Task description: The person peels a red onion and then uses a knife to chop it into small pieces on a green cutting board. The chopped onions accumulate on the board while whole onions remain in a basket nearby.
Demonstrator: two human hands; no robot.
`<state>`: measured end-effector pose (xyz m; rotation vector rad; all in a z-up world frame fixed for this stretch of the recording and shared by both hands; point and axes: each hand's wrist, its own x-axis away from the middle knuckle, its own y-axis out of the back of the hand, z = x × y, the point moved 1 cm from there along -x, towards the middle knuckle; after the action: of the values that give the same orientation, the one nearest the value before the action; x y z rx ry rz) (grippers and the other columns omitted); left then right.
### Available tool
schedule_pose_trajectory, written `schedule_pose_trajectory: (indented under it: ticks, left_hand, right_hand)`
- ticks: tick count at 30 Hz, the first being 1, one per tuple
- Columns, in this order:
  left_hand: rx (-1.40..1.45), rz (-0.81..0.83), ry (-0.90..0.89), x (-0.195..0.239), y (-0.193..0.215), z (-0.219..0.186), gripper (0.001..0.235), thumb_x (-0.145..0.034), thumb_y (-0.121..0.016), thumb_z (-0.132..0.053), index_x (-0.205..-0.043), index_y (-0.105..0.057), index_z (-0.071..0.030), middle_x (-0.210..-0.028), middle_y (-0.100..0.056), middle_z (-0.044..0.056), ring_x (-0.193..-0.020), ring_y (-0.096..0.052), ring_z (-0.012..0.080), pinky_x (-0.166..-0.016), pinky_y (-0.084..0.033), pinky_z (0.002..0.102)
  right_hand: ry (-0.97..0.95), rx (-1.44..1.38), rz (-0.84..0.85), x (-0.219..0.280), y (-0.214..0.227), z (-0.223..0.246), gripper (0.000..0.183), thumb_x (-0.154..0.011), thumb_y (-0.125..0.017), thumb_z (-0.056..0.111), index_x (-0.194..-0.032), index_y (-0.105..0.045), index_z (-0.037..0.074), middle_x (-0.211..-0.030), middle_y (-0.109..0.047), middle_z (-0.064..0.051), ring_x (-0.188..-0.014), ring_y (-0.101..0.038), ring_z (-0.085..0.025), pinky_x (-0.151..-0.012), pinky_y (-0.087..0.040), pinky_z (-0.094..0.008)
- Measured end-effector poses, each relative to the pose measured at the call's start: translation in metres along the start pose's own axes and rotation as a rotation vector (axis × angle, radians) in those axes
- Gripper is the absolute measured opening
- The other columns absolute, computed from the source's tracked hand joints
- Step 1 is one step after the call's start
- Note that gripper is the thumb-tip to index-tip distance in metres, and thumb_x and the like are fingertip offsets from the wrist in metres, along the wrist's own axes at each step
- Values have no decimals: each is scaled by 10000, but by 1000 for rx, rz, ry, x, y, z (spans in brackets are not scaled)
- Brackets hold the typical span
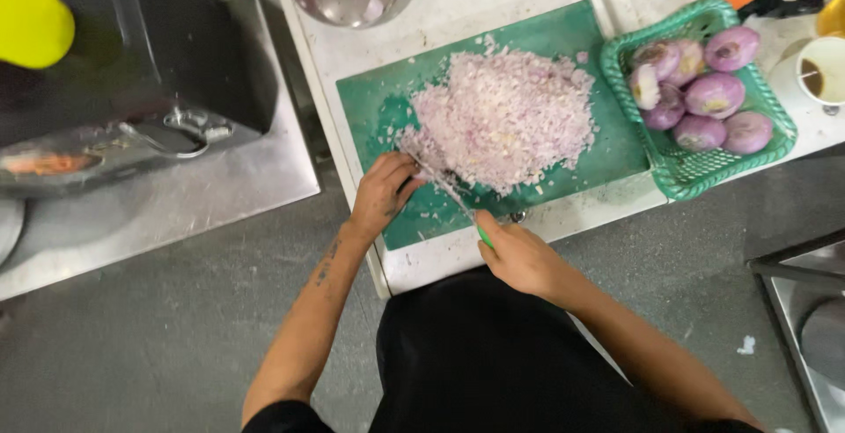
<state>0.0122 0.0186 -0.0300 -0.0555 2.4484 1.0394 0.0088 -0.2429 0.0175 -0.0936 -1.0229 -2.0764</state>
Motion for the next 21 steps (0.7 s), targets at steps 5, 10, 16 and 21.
schedule_pose_trajectory:
  ticks: [5, 10, 16, 21]
  left_hand:
    - [22, -20, 0, 3, -2, 0, 243, -800, -843, -71, -973, -685, -8, -1093, -687, 110, -1076, -659, 327, -919, -551, 405]
    - [-11, -36, -1, 0, -3, 1, 229, -803, -844, -91, -967, -702, -17, -1070, -690, 97, -1066, -663, 311, -926, -559, 394]
    - [-14, -45, 11, 4, -2, -3, 236, -797, -842, -96, -976, -710, -15, -1077, -691, 100, -1058, -663, 304, -915, -565, 395]
    - [-12, -57, 39, 10, -7, -2, 204, -830, -844, -101, -961, -711, -20, -1064, -694, 95, -1053, -670, 299, -904, -563, 381]
  right_hand:
    - [7, 15, -6, -29, -16, -3, 341, -980, -530, 198, -1265, -409, 56, -824, -665, -301, -828, -644, -527, -701, -469, -624]
    - [-16, -4, 29, 8, -5, -9, 383, -918, -534, 173, -1267, -408, 83, -762, -652, -295, -766, -641, -526, -669, -488, -608]
    - [-20, 33, -5, -37, -13, 9, 304, -981, -540, 181, -1236, -418, 70, -759, -657, -279, -764, -635, -521, -684, -468, -616]
    - [10, -43, 7, 18, 11, 7, 365, -946, -548, 178, -1257, -394, 65, -760, -662, -262, -733, -643, -508, -623, -473, -588]
